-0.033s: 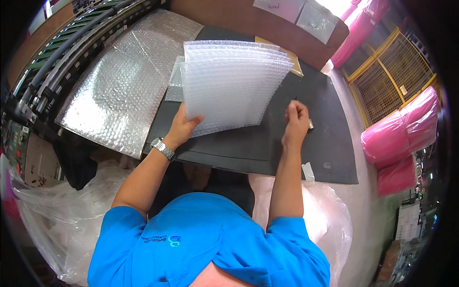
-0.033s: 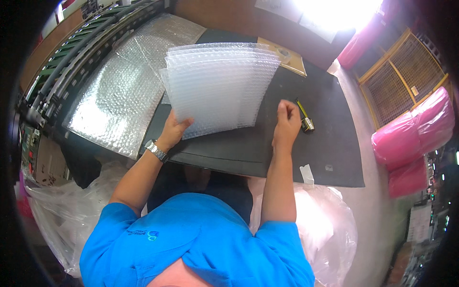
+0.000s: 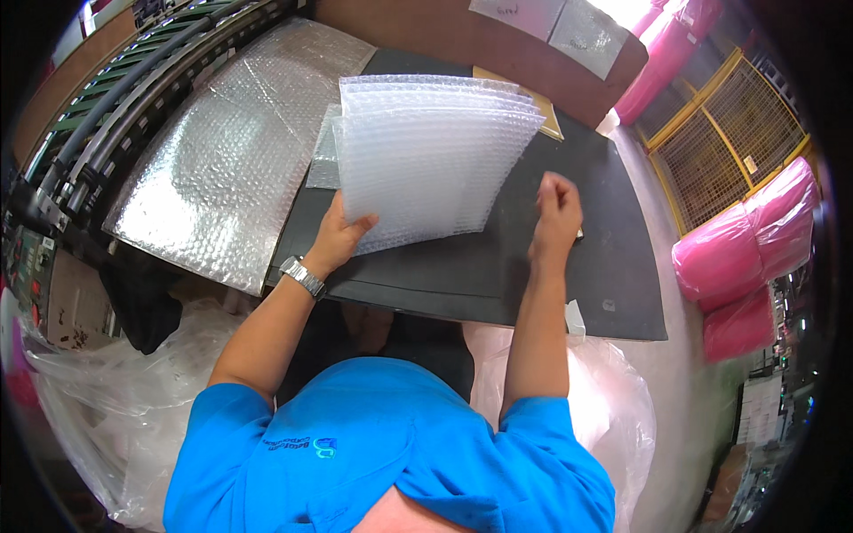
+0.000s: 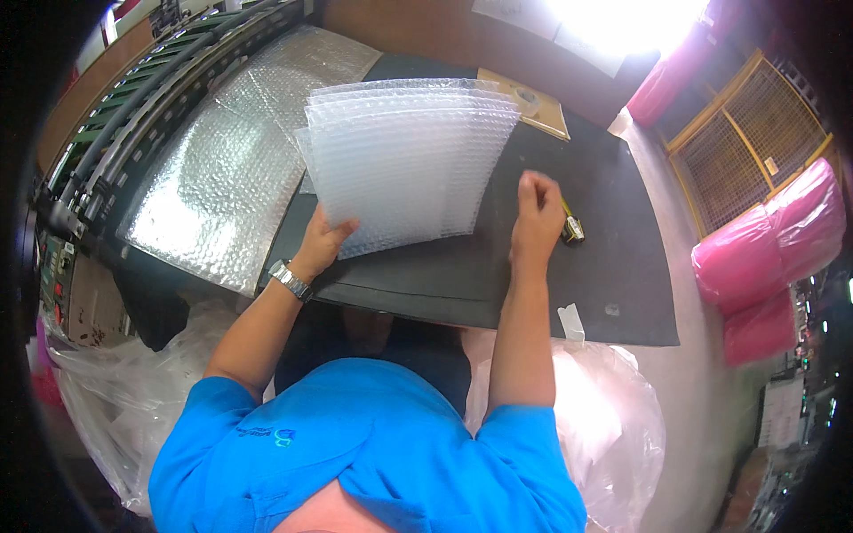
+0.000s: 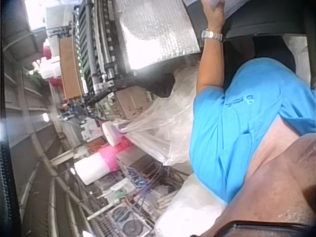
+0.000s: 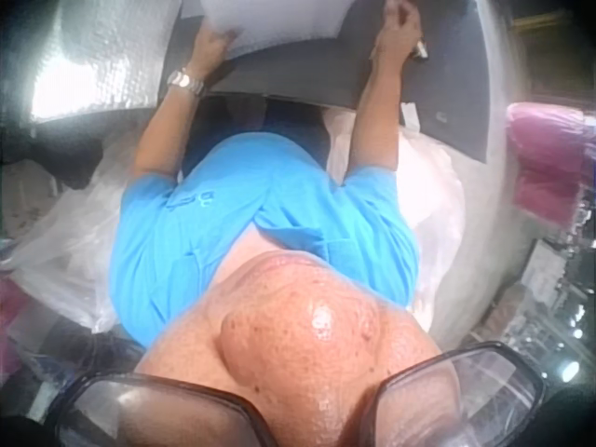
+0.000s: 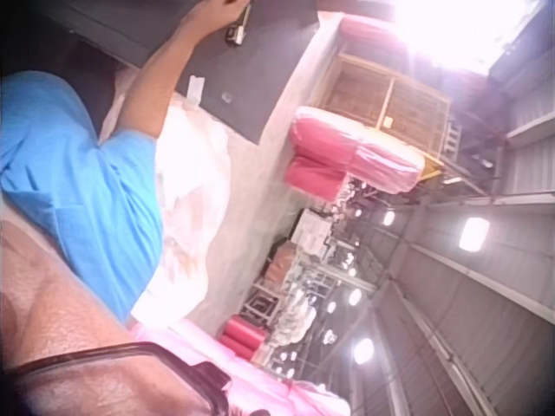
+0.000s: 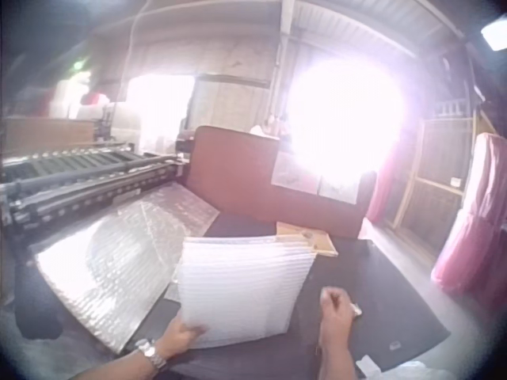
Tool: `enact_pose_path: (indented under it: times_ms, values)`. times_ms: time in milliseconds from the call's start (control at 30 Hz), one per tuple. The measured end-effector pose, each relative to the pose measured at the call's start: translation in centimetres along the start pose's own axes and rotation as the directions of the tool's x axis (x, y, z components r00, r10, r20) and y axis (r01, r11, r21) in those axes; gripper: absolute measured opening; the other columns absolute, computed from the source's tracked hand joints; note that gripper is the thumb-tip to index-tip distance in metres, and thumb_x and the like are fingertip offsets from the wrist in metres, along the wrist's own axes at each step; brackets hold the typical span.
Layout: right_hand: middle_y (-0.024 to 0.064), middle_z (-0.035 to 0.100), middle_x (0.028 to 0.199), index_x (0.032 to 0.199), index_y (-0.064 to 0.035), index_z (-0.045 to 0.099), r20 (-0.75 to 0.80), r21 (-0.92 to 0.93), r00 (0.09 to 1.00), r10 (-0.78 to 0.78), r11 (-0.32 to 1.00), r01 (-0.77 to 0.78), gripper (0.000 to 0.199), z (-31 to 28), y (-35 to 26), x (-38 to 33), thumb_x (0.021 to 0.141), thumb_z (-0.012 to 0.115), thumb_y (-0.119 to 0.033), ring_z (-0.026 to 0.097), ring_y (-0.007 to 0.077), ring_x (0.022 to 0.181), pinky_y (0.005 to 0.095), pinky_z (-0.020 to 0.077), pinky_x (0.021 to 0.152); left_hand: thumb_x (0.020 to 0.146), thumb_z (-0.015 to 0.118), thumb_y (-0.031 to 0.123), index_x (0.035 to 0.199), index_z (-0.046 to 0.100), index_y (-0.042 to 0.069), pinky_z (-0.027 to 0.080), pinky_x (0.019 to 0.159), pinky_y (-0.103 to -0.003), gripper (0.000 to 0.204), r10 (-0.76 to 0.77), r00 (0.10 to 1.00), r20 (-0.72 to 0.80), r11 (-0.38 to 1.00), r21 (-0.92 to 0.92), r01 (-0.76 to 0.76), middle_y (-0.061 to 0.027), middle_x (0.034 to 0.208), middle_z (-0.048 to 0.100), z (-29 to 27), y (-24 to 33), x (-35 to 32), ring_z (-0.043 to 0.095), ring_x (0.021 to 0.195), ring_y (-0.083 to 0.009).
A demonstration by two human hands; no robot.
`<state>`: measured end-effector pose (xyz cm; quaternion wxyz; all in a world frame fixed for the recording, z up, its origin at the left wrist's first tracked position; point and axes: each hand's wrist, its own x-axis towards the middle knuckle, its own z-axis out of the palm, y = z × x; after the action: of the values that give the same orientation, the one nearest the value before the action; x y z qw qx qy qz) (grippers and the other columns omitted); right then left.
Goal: The person repeatedly picks up bubble wrap sheets from a table, folds them, and stacks them into a neat pile. The person continues this repetitive stacking process throughout the clip.
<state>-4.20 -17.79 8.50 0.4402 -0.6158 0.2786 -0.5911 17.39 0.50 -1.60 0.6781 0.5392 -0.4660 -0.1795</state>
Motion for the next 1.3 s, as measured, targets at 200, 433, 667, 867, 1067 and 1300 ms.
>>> enact_pose_path:
  times_ms: [200,433,667,867,1067,1300]
  values:
    - [0.0032,0.059,0.084,0.092,0.0000,0.061,0.471,-0.232,0.802,-0.366,0.826,0.513,0.022,4.8,-7.6,8.6,0.079,0.061,-0.018,0.050,0.0091,0.077,0.0230,0.0396,0.072,0.080,0.062,0.029,0.119,0.039,0.002,0.035,0.090,-0.033,0.053,-0.026,0.999,0.018,0.999,0.025,0.026,-0.0104,0.115,0.047,0.0,0.5,0.0,0.044,0.106,-0.0186]
    - [0.0002,0.054,0.074,0.085,-0.0005,0.058,0.742,-0.432,0.668,0.060,0.804,0.408,0.018,7.7,-7.2,11.3,0.080,0.058,-0.018,0.046,0.0078,0.072,0.0214,0.0371,0.066,0.079,0.062,0.029,0.119,0.040,0.002,0.036,0.090,-0.033,0.052,-0.041,0.999,0.000,0.998,0.041,0.041,-0.0110,0.114,0.048,0.1,0.2,-0.1,0.045,0.105,-0.0198]
    - [-0.0007,0.054,0.073,0.085,-0.0060,0.055,0.362,0.088,0.932,0.022,0.994,-0.058,0.016,6.5,-7.9,9.1,0.084,0.056,-0.022,0.049,0.0093,0.070,0.0221,0.0367,0.065,0.078,0.062,0.025,0.114,0.042,0.001,0.039,0.084,-0.033,0.048,0.003,0.996,-0.092,0.992,0.126,0.009,-0.0130,0.106,0.052,0.3,0.9,-0.5,0.050,0.098,-0.0219]
    - [0.0019,0.057,0.066,0.074,-0.0007,0.060,0.373,-0.287,0.919,-0.126,0.927,0.243,0.030,4.6,-9.3,8.0,0.081,0.058,-0.029,0.047,0.0093,0.062,0.0251,0.0374,0.056,0.079,0.062,0.026,0.111,0.043,0.001,0.042,0.079,-0.034,0.045,0.085,0.990,-0.110,0.971,0.232,-0.058,-0.0135,0.099,0.055,0.6,1.3,-0.8,0.053,0.091,-0.0230]
    - [0.0059,0.062,0.082,0.090,-0.0006,0.064,0.535,-0.373,0.845,-0.020,0.892,0.257,0.033,4.3,-8.3,7.4,0.079,0.058,-0.032,0.054,0.0143,0.078,0.0287,0.0414,0.071,0.079,0.061,0.028,0.111,0.044,0.002,0.042,0.078,-0.033,0.044,0.072,0.995,-0.071,0.969,0.242,-0.053,-0.0137,0.099,0.055,0.5,0.7,-1.0,0.054,0.090,-0.0232]
    - [0.0040,0.059,0.090,0.092,-0.0035,0.061,0.690,-0.160,0.712,0.132,0.987,-0.027,0.026,4.8,-8.6,7.3,0.077,0.063,-0.024,0.049,0.0133,0.090,0.0270,0.0350,0.083,0.080,0.060,0.027,0.113,0.044,0.003,0.043,0.078,-0.033,0.045,0.072,0.997,-0.031,0.966,0.252,-0.062,-0.0149,0.100,0.056,0.3,0.6,-1.2,0.055,0.092,-0.0251]
